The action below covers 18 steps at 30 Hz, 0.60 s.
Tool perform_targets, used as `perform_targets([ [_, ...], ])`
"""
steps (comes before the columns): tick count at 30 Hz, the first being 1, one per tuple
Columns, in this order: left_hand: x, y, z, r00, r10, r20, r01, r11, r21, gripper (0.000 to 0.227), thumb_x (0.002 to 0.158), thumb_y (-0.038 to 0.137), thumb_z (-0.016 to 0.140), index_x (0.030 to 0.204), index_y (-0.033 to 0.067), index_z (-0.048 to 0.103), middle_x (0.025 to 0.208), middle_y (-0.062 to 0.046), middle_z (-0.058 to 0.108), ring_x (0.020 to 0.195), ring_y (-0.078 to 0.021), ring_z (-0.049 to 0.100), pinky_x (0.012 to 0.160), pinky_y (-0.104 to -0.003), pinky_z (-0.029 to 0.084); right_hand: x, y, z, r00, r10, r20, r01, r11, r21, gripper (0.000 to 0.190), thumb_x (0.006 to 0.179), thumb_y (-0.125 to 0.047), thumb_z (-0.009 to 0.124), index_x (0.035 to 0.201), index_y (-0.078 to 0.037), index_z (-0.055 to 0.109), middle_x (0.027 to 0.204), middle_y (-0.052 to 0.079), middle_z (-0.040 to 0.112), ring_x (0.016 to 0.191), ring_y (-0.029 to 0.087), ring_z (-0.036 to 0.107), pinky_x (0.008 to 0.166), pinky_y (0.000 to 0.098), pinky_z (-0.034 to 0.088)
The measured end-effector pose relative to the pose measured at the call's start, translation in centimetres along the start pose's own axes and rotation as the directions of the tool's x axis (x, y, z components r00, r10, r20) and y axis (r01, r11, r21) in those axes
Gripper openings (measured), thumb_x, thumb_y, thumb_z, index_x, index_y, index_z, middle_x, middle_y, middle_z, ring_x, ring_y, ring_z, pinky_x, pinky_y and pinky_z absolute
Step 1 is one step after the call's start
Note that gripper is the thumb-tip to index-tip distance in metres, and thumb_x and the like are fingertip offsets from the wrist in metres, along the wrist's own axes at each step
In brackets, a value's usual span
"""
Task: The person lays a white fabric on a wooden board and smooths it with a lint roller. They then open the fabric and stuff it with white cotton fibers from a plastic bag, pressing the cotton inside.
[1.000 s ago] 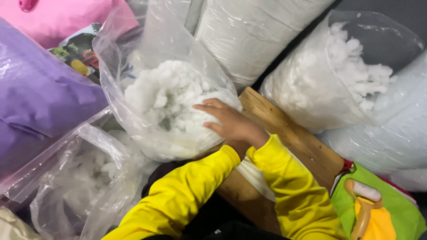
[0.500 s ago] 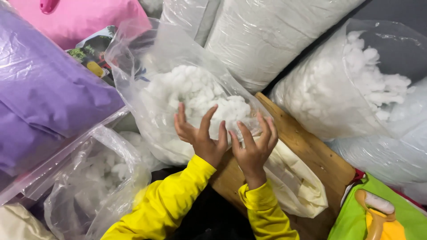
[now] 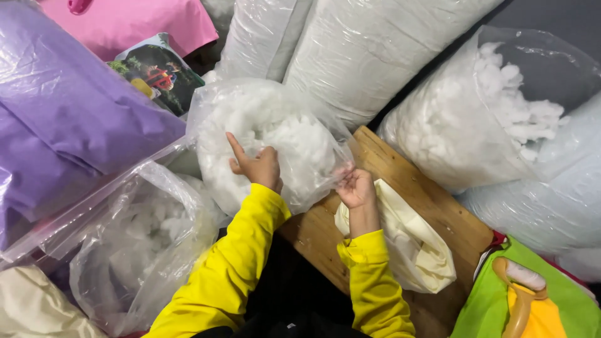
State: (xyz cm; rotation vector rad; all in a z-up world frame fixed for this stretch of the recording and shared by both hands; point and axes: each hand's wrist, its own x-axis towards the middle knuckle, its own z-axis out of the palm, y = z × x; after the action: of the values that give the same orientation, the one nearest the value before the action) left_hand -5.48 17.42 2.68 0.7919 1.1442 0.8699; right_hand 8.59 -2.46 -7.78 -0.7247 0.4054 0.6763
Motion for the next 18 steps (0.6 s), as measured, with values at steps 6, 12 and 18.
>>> perform_targets([
  [6,1.2,1.8,0.6,0.992,-0.127,0.008,0.123,0.943,-0.309,0.054,0.097,0.047,0.055,0.145,0.0229,0.060,0.115,-0.002,0.060,0.090,-0.0132,0.047,0.076,-0.026,0.038,-9.3,1.0,9.0,0.959,0.037,0.282,-0.030,0.999,-0.029,0.050,0.083,-0.058,0.061,0.080,-0.008,0.061,0.054,0.002,0.036,0.044,0.011,0.040,0.041,0.0213,0.030],
  [12,1.9,4.2,-0.8,1.000,0.011,-0.013,-0.014,0.974,-0.228,0.064,0.094,0.016,0.076,0.151,0.0270,0.050,0.164,-0.021,0.028,0.143,-0.0432,0.043,0.106,-0.057,0.048,-12.1,-1.2,13.6,0.943,-0.317,0.096,0.300,0.694,-0.654,0.033,0.092,-0.045,0.076,0.099,-0.013,0.079,0.070,-0.007,0.044,0.054,0.003,0.046,0.042,0.0119,0.042],
  [18,2.3,4.3,-1.1,0.940,0.195,0.279,-0.195,0.980,-0.030,0.098,0.076,-0.004,0.064,0.165,0.0109,0.024,0.143,-0.020,0.046,0.122,-0.0199,0.053,0.103,-0.031,0.051,4.4,-6.0,2.1,0.978,-0.199,0.065,0.209,0.908,-0.363,0.050,0.086,-0.069,0.071,0.077,-0.020,0.068,0.069,-0.003,0.067,0.059,0.009,0.062,0.045,0.0137,0.046],
])
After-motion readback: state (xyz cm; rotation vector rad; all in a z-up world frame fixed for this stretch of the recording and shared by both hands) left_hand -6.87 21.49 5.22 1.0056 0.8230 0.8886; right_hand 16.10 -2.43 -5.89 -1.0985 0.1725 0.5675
